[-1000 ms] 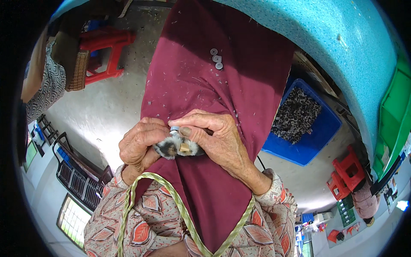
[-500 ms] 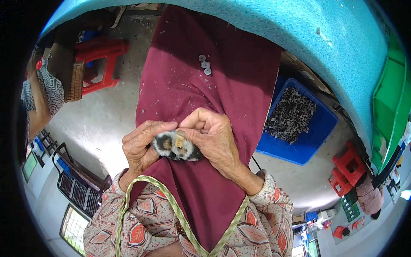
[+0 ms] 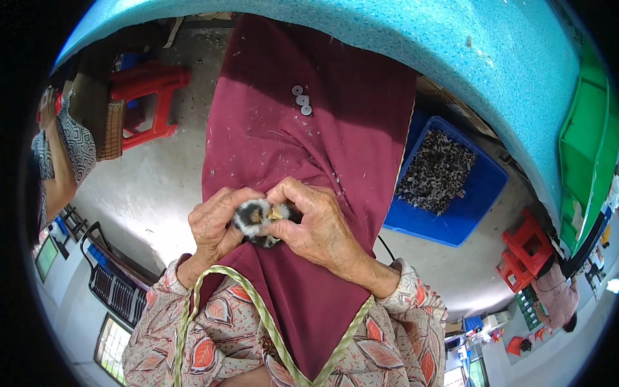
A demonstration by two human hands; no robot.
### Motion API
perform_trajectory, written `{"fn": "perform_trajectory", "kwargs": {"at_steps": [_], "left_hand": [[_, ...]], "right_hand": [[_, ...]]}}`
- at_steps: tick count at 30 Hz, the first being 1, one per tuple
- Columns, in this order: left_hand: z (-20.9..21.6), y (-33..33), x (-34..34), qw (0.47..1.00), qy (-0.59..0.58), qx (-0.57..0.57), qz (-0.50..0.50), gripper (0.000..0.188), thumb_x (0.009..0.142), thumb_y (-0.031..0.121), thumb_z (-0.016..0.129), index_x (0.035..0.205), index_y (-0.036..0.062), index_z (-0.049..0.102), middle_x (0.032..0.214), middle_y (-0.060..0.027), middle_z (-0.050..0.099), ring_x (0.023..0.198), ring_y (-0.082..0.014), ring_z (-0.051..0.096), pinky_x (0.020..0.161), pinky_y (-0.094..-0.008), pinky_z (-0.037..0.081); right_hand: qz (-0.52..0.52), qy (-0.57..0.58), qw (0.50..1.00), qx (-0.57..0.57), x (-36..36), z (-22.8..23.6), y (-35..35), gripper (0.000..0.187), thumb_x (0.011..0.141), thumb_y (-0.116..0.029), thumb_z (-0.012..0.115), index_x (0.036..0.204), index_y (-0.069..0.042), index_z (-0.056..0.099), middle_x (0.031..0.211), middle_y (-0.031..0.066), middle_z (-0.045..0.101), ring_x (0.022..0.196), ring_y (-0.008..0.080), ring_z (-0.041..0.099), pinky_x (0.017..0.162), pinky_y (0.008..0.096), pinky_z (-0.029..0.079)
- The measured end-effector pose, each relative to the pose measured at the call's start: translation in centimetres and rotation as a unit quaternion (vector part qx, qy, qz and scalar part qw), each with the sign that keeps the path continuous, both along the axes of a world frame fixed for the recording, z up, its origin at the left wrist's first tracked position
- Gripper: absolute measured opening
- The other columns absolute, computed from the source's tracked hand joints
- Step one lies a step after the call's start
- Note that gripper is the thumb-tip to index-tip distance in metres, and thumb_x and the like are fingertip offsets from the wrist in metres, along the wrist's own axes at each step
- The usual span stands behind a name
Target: The person assembles a small leopard-print stuffed toy by hand, inserting plastic eyes and attaching a tag. They repeatedly pick up the toy, manipulate its features, and place it into a green tray on the table.
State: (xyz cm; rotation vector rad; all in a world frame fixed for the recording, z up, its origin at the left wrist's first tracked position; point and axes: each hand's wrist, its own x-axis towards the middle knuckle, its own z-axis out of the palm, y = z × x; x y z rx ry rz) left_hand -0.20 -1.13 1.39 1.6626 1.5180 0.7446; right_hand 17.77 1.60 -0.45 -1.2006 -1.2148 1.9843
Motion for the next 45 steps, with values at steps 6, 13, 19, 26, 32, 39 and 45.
{"fn": "perform_trajectory", "kwargs": {"at_steps": [6, 13, 19, 26, 32, 39, 45], "left_hand": [[-0.9, -0.1, 0.2, 1.000, 0.007, -0.006, 0.004, 0.026, 0.071, 0.015, 0.075, 0.093, 0.0031, 0.066, 0.071, -0.0072, 0.061, 0.060, -0.0214, 0.061, 0.053, -0.0296, 0.048], [-1.8, 0.5, 0.0, 0.937, -0.210, -0.241, 0.140, 0.022, 0.083, 0.010, 0.066, 0.102, 0.0018, 0.065, 0.085, -0.0040, 0.067, 0.078, -0.0116, 0.063, 0.070, -0.0263, 0.051], [-1.0, 1.8, -1.4, 0.660, -0.575, -0.469, 0.122, 0.043, 0.079, 0.011, 0.072, 0.118, -0.0005, 0.059, 0.104, -0.0061, 0.067, 0.094, -0.0151, 0.063, 0.088, -0.0279, 0.049], [-2.7, 0.6, -1.1, 0.555, -0.664, -0.478, 0.152, 0.039, 0.086, 0.022, 0.065, 0.116, -0.0016, 0.057, 0.110, -0.0093, 0.064, 0.101, -0.0206, 0.060, 0.097, -0.0363, 0.043], [-2.5, 0.7, -1.0, 0.584, -0.619, -0.474, 0.226, 0.035, 0.093, 0.020, 0.055, 0.119, -0.0026, 0.055, 0.114, -0.0106, 0.063, 0.108, -0.0213, 0.059, 0.097, -0.0372, 0.044], [-0.6, 1.8, 0.3, 0.751, -0.466, -0.450, 0.132, 0.065, 0.079, 0.020, 0.072, 0.132, -0.0003, 0.042, 0.122, -0.0114, 0.056, 0.111, -0.0223, 0.057, 0.099, -0.0372, 0.045], [-0.4, 3.4, 0.3, 0.891, -0.324, -0.313, 0.055, 0.054, 0.077, 0.003, 0.066, 0.128, -0.0014, 0.049, 0.110, -0.0102, 0.061, 0.101, -0.0167, 0.059, 0.087, -0.0276, 0.048]], "right_hand": [[0.006, -0.033, 0.999, -0.007, -0.2, -0.6, 0.1, 0.024, 0.070, -0.005, 0.077, 0.083, -0.001, 0.058, 0.067, 0.0045, 0.059, 0.059, 0.0100, 0.053, 0.055, 0.0273, 0.043], [-0.038, 0.119, 0.977, -0.174, 0.7, -1.3, 3.4, 0.013, 0.082, 0.006, 0.064, 0.095, 0.004, 0.063, 0.085, 0.0042, 0.065, 0.074, 0.0070, 0.061, 0.065, 0.0198, 0.050], [-0.029, 0.083, 0.989, -0.120, 1.1, -2.6, 4.1, 0.011, 0.082, 0.008, 0.063, 0.092, 0.004, 0.064, 0.086, 0.0054, 0.067, 0.077, 0.0083, 0.062, 0.067, 0.0207, 0.051], [-0.079, 0.099, 0.989, -0.076, -1.6, -3.9, 3.2, 0.011, 0.083, 0.010, 0.059, 0.091, 0.003, 0.061, 0.088, 0.0042, 0.065, 0.084, 0.0079, 0.060, 0.076, 0.0210, 0.049], [-0.089, 0.111, 0.978, -0.151, -0.5, -2.9, 3.1, 0.019, 0.091, -0.013, 0.062, 0.103, 0.002, 0.060, 0.095, 0.0048, 0.065, 0.085, 0.0080, 0.059, 0.078, 0.0213, 0.047], [-0.114, -0.023, 0.993, -0.032, 0.4, -1.7, 3.0, 0.021, 0.083, 0.001, 0.059, 0.104, 0.002, 0.059, 0.097, 0.0066, 0.063, 0.092, 0.0112, 0.059, 0.084, 0.0260, 0.048], [-0.144, -0.009, 0.988, 0.045, 6.4, 0.0, 3.9, 0.022, 0.081, -0.002, 0.062, 0.102, 0.001, 0.061, 0.100, 0.0079, 0.065, 0.093, 0.0137, 0.062, 0.084, 0.0267, 0.050]]}}
